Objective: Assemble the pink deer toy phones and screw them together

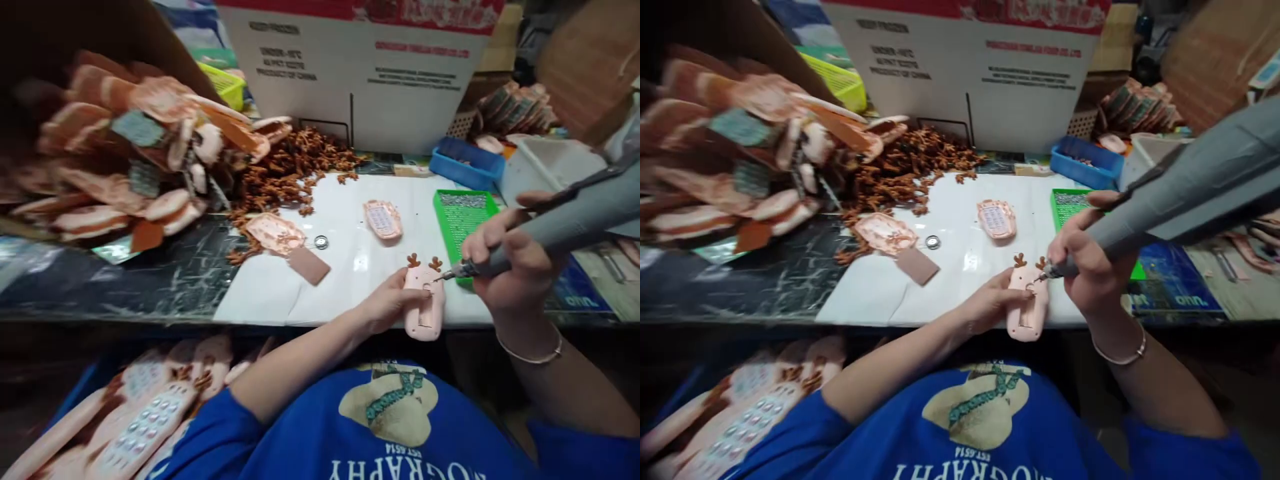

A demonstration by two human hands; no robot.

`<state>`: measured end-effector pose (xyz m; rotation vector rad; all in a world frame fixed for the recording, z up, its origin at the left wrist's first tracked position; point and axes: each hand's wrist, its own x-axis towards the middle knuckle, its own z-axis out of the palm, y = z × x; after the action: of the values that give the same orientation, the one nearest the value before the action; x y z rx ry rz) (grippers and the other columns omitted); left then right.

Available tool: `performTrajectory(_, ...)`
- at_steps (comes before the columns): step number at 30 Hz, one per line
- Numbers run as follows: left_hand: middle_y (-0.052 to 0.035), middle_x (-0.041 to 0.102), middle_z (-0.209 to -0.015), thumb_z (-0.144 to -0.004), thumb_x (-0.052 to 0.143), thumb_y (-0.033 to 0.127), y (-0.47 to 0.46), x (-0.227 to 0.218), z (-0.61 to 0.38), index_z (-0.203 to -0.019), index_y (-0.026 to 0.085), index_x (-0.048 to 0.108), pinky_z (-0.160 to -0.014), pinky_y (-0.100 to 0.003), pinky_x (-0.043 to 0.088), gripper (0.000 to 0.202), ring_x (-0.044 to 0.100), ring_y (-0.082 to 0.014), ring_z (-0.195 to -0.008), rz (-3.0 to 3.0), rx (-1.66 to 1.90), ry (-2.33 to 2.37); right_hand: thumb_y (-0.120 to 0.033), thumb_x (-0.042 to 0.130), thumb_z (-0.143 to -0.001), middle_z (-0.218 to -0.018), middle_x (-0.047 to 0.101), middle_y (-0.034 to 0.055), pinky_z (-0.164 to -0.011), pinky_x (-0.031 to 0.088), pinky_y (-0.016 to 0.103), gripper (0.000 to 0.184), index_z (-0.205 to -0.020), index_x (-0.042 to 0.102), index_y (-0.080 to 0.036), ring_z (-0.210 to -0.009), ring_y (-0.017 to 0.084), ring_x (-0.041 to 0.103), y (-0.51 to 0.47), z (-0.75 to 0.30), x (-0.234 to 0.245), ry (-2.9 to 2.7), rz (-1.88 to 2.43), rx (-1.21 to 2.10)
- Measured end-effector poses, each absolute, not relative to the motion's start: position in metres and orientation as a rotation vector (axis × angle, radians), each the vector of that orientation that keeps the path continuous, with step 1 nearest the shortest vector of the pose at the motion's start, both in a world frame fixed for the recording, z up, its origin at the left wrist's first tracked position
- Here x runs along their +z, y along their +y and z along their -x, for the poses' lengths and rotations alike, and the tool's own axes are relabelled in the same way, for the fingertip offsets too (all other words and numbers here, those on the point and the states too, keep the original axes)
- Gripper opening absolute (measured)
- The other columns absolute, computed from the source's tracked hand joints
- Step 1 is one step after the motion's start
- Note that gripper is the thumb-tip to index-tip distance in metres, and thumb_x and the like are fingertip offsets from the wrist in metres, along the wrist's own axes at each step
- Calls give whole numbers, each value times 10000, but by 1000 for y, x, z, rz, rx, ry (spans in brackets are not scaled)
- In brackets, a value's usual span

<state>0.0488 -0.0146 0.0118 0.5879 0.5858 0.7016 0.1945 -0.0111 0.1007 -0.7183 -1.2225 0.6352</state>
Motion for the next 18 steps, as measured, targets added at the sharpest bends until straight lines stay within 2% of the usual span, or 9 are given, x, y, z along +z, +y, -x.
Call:
performTrajectory(1,-41,688,-956,-588,848,179,-15,14,-48,-1056,168,632,-869,-317,465,516,612,-169,-847,-582,683,585,-386,747,-748,-607,484,-80,-385,390,266,320,-1035,611,-345,-405,96,402,-13,-195,99,-1197,699,632)
performTrajectory(3,-36,687,-957,-604,843,173,-17,18,-48,-1067,170,621,-886,-326,463,514,613,-168,-849,-576,666,585,-332,751,-726,-588,475,-80,-368,360,290,320,-1013,615,-370,-381,105,374,-12,-190,98,-1162,652,646)
performTrajectory(10,-35,682,-1002,-660,820,158,-20,18,-48,-1085,165,607,-897,-320,457,476,619,-167,-898,-584,663,581,-461,745,-726,-576,457,-89,-373,367,310,369,-1026,550,-373,-371,117,364,0,-176,92,-1186,716,647)
performTrajectory(18,-38,683,-1009,-679,811,192,-20,17,-48,-1079,175,616,-907,-334,455,445,629,-187,-921,-608,655,560,-404,732,-757,-622,496,-103,-395,394,275,411,-1079,488,-327,-393,94,408,2,-176,77,-1272,699,777)
